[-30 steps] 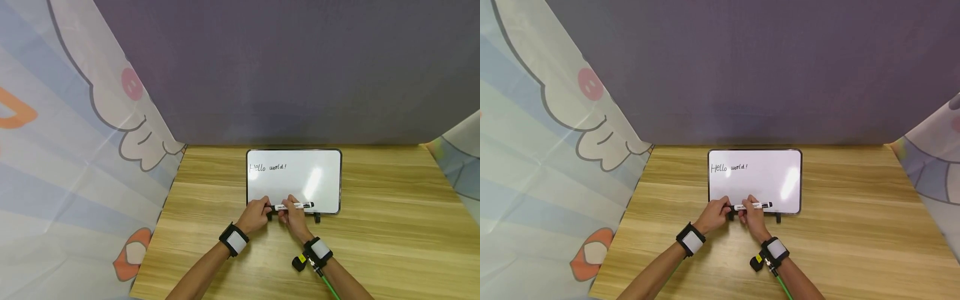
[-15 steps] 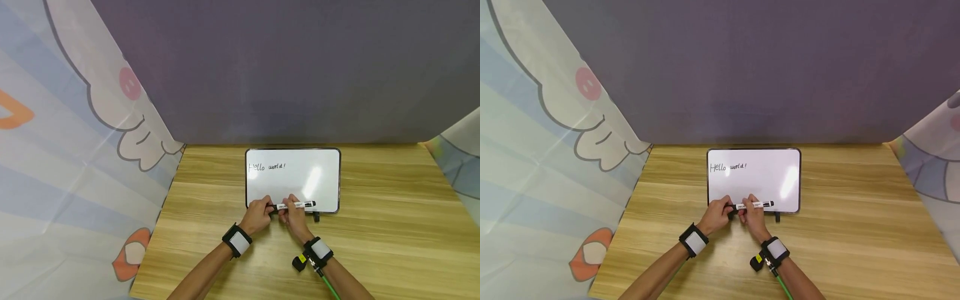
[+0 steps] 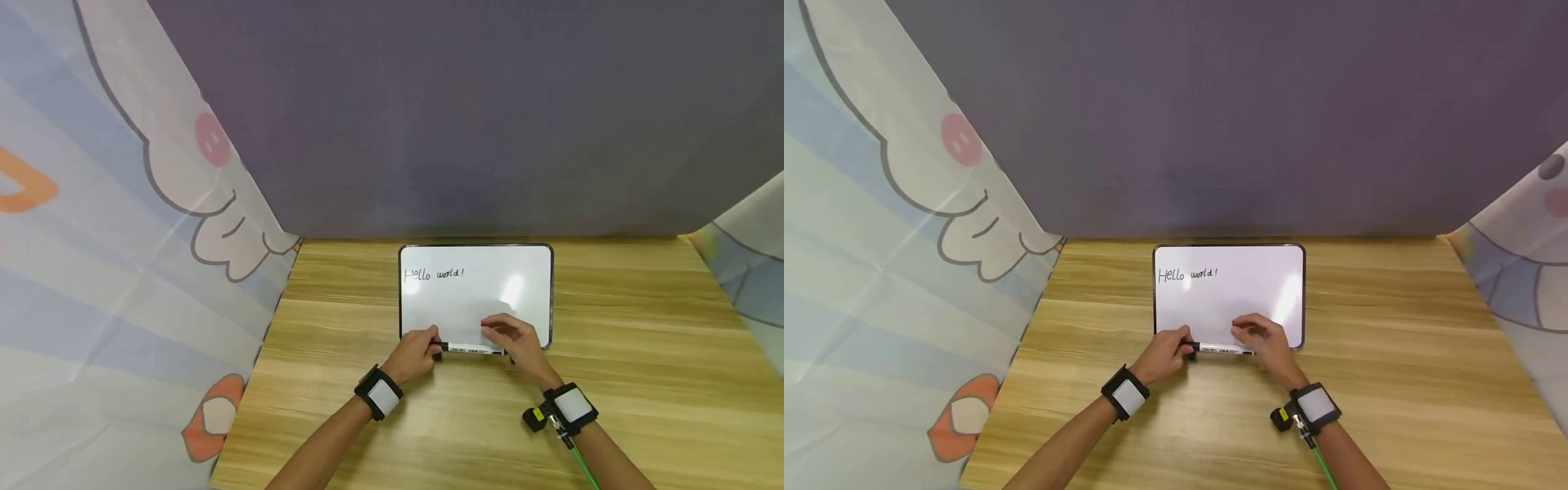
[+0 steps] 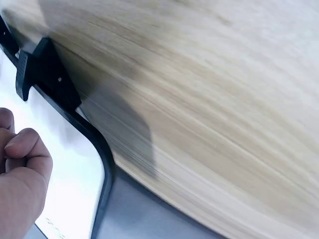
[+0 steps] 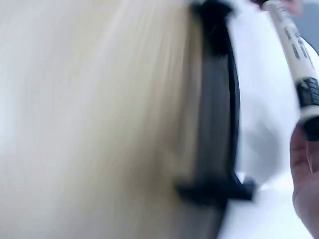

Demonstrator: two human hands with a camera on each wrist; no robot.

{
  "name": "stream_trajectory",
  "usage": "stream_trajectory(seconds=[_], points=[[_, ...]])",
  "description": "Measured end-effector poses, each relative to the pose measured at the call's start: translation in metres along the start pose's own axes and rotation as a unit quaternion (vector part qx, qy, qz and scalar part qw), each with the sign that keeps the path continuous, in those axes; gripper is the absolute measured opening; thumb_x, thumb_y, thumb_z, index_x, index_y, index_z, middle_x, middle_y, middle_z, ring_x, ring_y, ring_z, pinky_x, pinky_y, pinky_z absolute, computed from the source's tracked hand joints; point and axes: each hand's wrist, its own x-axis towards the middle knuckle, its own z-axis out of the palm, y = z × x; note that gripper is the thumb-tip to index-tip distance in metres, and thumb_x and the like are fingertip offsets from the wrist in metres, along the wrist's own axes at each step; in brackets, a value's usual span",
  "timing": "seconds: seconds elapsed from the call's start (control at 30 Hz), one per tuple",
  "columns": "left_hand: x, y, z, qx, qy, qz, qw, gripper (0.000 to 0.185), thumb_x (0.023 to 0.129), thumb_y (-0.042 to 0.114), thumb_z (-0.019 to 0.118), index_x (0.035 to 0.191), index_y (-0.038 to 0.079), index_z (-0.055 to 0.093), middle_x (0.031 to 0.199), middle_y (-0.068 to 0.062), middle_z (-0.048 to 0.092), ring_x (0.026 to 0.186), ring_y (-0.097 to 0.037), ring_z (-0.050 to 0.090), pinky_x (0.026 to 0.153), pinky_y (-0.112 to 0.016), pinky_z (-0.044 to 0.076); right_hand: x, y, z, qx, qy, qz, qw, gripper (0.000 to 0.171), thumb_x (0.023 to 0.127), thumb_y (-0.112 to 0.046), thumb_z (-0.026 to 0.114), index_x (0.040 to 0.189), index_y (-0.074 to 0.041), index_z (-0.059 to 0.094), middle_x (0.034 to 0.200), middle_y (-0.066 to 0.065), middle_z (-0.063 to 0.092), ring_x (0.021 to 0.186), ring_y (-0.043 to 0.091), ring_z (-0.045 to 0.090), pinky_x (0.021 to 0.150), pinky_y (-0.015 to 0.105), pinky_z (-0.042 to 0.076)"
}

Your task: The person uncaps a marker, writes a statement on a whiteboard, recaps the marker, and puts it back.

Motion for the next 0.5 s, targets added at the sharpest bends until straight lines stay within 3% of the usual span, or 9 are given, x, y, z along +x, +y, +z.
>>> stream_trajectory(seconds=[0.07,0.17,0.3,0.5], points=[[0.001,0.003,0.003,0.014,-0.002,0.013,0.9998,0.008,0.084,0.008,0.062,0.083,0.011,0.055,0.068,0.004,0.06,0.06,-0.001,0.047,0.056,-0.012,0.037,0.001,-0.005,-0.003,-0.117,-0.043,-0.052,0.991,0.023,0.082,-0.011,0.069,0.104,-0.004,0.067,0.099,-0.001,0.067,0.087,0.008,0.059,0.074,0.022,0.049],[0.004,0.009,0.007,0.023,-0.006,0.031,0.9992,0.009,0.083,0.008,0.064,0.082,0.011,0.055,0.065,0.005,0.057,0.059,0.0,0.044,0.055,-0.011,0.034,0.001,-0.011,0.002,-0.216,-0.101,-0.109,0.965,0.03,0.074,-0.016,0.077,0.103,-0.013,0.069,0.101,-0.004,0.067,0.09,0.01,0.061,0.074,0.025,0.05],[0.008,0.018,0.011,0.018,-0.021,0.046,0.9986,0.008,0.085,0.012,0.063,0.083,0.011,0.055,0.069,0.004,0.061,0.059,0.0,0.044,0.055,-0.01,0.034,-0.004,-0.014,0.01,-0.233,-0.148,-0.134,0.952,0.031,0.074,-0.012,0.076,0.104,-0.014,0.069,0.101,-0.004,0.067,0.092,0.01,0.062,0.075,0.024,0.052],[0.009,0.023,0.016,0.009,-0.041,0.049,0.9979,0.008,0.089,0.017,0.061,0.089,0.011,0.057,0.077,0.002,0.066,0.061,0.001,0.049,0.056,-0.009,0.037,-0.012,-0.009,0.009,-0.237,-0.148,-0.131,0.951,0.03,0.075,-0.004,0.073,0.104,-0.012,0.069,0.099,-0.004,0.068,0.092,0.01,0.063,0.077,0.023,0.052]])
